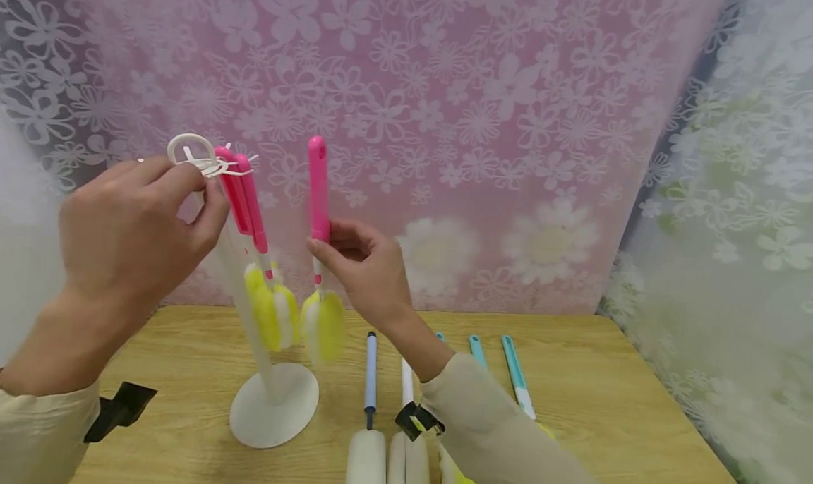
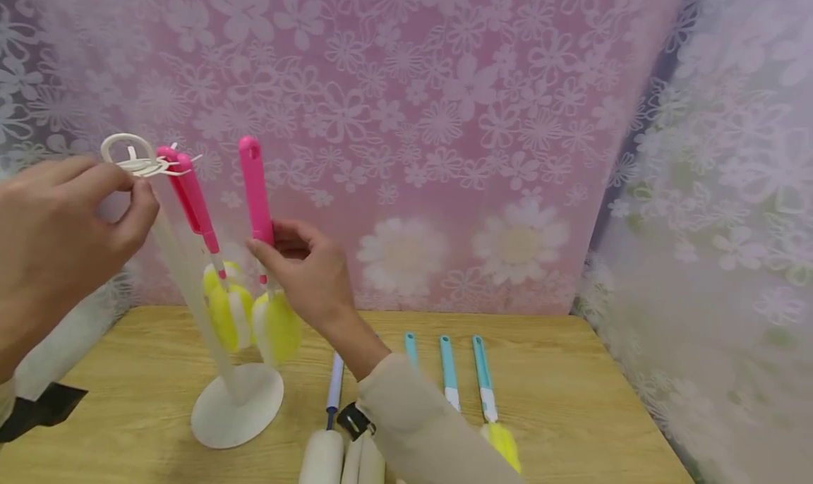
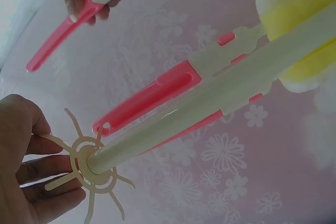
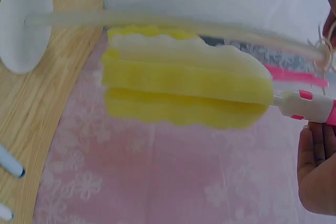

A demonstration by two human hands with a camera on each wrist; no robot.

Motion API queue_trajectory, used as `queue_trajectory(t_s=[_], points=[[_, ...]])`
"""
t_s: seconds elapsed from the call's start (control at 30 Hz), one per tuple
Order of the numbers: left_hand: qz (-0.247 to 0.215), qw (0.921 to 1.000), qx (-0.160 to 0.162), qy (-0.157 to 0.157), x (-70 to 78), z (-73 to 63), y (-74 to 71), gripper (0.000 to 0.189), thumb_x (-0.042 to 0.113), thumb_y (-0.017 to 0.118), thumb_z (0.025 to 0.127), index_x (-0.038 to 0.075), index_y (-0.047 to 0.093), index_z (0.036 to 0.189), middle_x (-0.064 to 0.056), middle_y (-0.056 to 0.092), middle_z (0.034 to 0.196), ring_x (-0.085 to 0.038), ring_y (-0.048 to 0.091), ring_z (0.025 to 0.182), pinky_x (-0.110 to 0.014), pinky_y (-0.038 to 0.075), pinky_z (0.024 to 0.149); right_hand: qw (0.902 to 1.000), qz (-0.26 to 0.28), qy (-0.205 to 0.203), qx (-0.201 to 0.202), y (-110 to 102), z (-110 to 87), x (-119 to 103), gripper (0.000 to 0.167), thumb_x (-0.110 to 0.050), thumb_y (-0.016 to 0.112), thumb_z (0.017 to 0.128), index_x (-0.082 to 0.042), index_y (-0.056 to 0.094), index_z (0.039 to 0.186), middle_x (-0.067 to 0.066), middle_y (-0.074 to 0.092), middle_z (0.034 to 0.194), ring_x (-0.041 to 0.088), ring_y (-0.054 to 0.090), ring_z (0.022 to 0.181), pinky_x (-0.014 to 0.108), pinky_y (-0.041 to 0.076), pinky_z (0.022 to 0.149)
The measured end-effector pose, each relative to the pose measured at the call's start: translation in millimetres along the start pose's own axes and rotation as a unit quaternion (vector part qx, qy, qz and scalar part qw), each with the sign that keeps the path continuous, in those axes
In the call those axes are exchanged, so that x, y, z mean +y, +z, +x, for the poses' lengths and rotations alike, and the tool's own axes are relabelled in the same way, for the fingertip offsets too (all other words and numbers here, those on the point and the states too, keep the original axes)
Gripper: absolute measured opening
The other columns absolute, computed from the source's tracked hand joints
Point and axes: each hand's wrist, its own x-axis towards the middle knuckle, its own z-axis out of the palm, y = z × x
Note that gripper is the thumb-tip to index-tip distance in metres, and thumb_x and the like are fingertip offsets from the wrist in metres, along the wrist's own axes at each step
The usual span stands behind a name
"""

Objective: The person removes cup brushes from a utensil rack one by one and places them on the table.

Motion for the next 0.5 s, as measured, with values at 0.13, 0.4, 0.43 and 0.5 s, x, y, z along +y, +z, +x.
queue_trajectory(t_s=[0.13, 0.4, 0.43, 0.5], points=[[0.017, 0.9998, -0.008, -0.005, 0.7, 0.9, 0.8, 0.036, 0.027, 0.042, 0.09, 0.002, 0.053, 0.066, -0.012, 0.048, 0.056, -0.029, 0.038, 0.046, -0.037, 0.027, 0.04, 0.9991, -0.021, -0.013, 0.035, -29.9, 0.2, -0.7, 0.024, -0.015, 0.072, 0.085, -0.003, 0.068, 0.105, 0.006, 0.069, 0.093, 0.018, 0.065, 0.085, 0.033, 0.054, 0.078], [0.027, 0.9993, 0.002, -0.025, 3.3, -2.1, 4.3, 0.041, 0.031, 0.037, 0.09, -0.001, 0.057, 0.075, -0.016, 0.047, 0.055, -0.033, 0.042, 0.049, -0.04, 0.028, 0.039, 0.9912, -0.091, -0.017, 0.094, -105.4, -9.5, 3.3, 0.025, -0.012, 0.072, 0.084, -0.001, 0.068, 0.106, 0.008, 0.07, 0.096, 0.02, 0.066, 0.088, 0.032, 0.054, 0.08], [0.03, 0.9993, 0.0, -0.023, 3.5, -2.5, 4.7, 0.043, 0.031, 0.036, 0.091, -0.002, 0.059, 0.078, -0.016, 0.049, 0.056, -0.033, 0.043, 0.049, -0.039, 0.029, 0.039, 0.989, -0.107, -0.01, 0.102, -117.1, -13.2, 4.2, 0.026, -0.013, 0.072, 0.085, -0.001, 0.068, 0.107, 0.007, 0.07, 0.097, 0.019, 0.066, 0.089, 0.031, 0.054, 0.08], [0.028, 0.9993, 0.003, -0.026, 4.7, -3.7, 6.6, 0.045, 0.033, 0.034, 0.091, -0.003, 0.061, 0.082, -0.018, 0.051, 0.057, -0.034, 0.045, 0.05, -0.04, 0.028, 0.039, 0.9841, -0.136, 0.001, 0.115, -141.6, -21.4, 7.7, 0.027, -0.014, 0.072, 0.085, -0.002, 0.068, 0.108, 0.007, 0.069, 0.098, 0.018, 0.066, 0.089, 0.028, 0.053, 0.079]])
